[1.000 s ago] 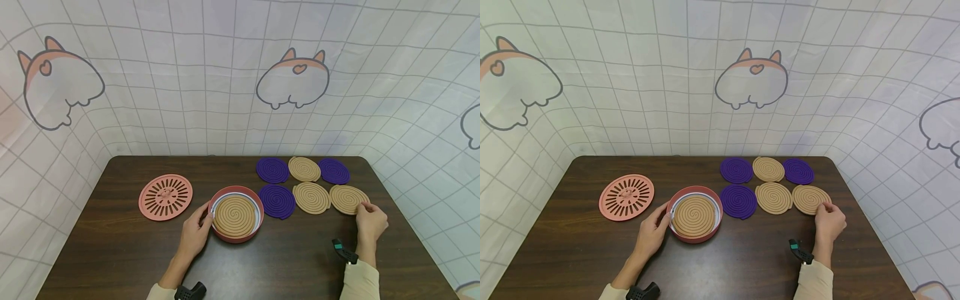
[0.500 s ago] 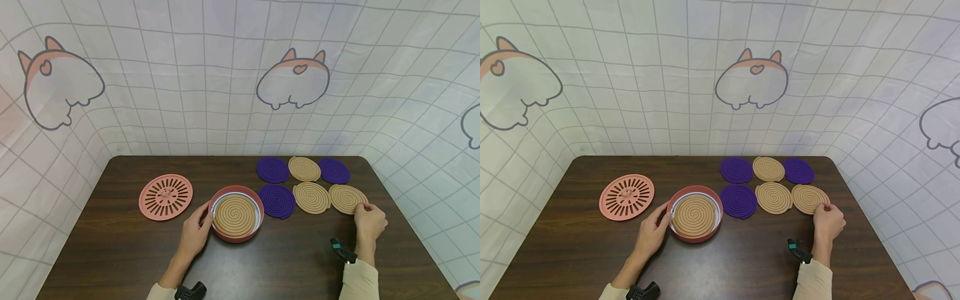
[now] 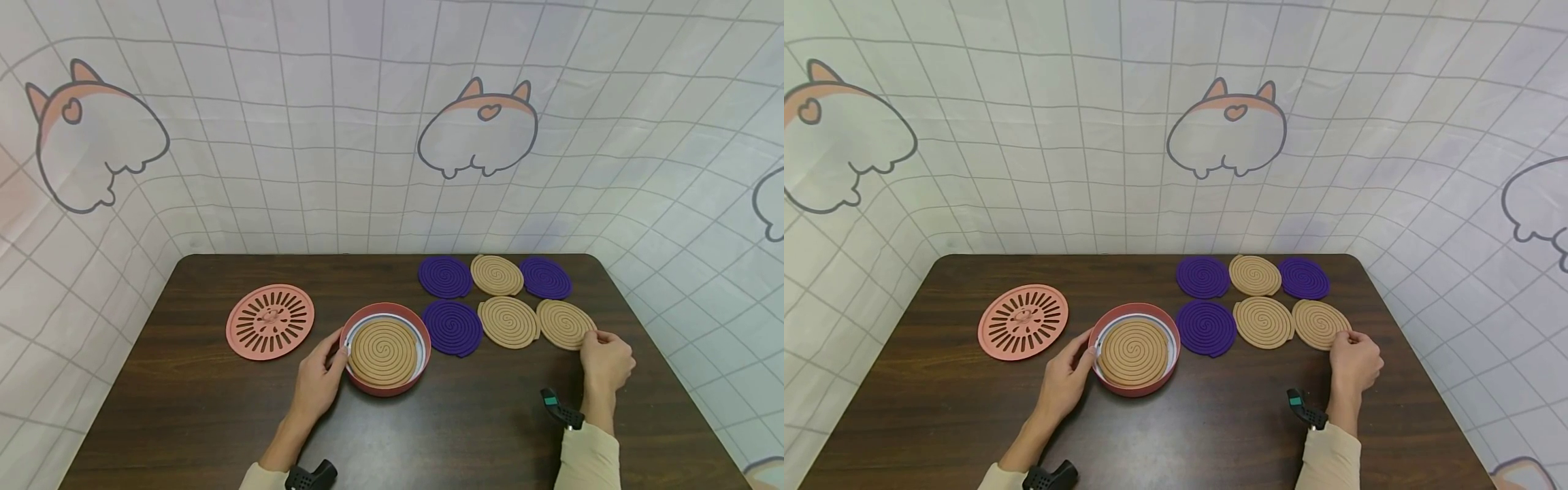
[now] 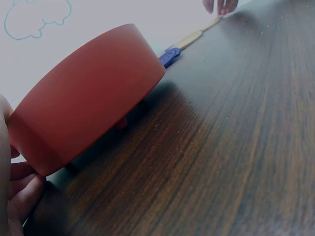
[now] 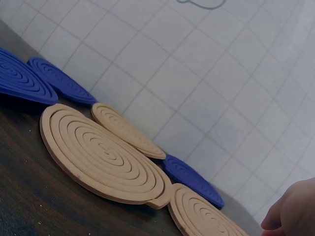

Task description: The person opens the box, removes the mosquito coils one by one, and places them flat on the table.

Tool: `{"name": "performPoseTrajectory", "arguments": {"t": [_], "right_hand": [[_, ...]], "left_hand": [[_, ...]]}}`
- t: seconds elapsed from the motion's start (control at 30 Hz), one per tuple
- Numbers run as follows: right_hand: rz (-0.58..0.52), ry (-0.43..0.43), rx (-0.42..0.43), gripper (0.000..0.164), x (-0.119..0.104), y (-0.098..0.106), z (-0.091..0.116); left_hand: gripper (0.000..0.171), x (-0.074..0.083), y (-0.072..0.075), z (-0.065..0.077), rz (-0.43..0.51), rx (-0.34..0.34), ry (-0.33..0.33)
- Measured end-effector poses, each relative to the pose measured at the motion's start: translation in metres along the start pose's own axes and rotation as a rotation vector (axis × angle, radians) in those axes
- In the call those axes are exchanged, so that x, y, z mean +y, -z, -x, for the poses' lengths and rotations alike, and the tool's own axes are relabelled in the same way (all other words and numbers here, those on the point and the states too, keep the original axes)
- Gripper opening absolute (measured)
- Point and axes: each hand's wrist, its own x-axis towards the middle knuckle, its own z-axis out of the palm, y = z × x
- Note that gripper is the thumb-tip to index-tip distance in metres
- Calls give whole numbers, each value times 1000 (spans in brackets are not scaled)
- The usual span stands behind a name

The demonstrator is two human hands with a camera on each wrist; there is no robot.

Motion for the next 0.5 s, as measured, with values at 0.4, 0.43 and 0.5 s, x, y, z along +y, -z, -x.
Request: {"name": "performPoseTrajectory", "arguments": {"t": [0.4,0.43,0.5], "right_hand": [[-82,64,74,47,-4,-2,2],[-89,68,76,48,-4,-2,2],[-100,74,79,48,-5,-3,1]], "left_hand": [[41,0,0,0,1,0,6],[40,0,0,0,6,-1,10],[41,1,0,0,6,-3,12]]}}
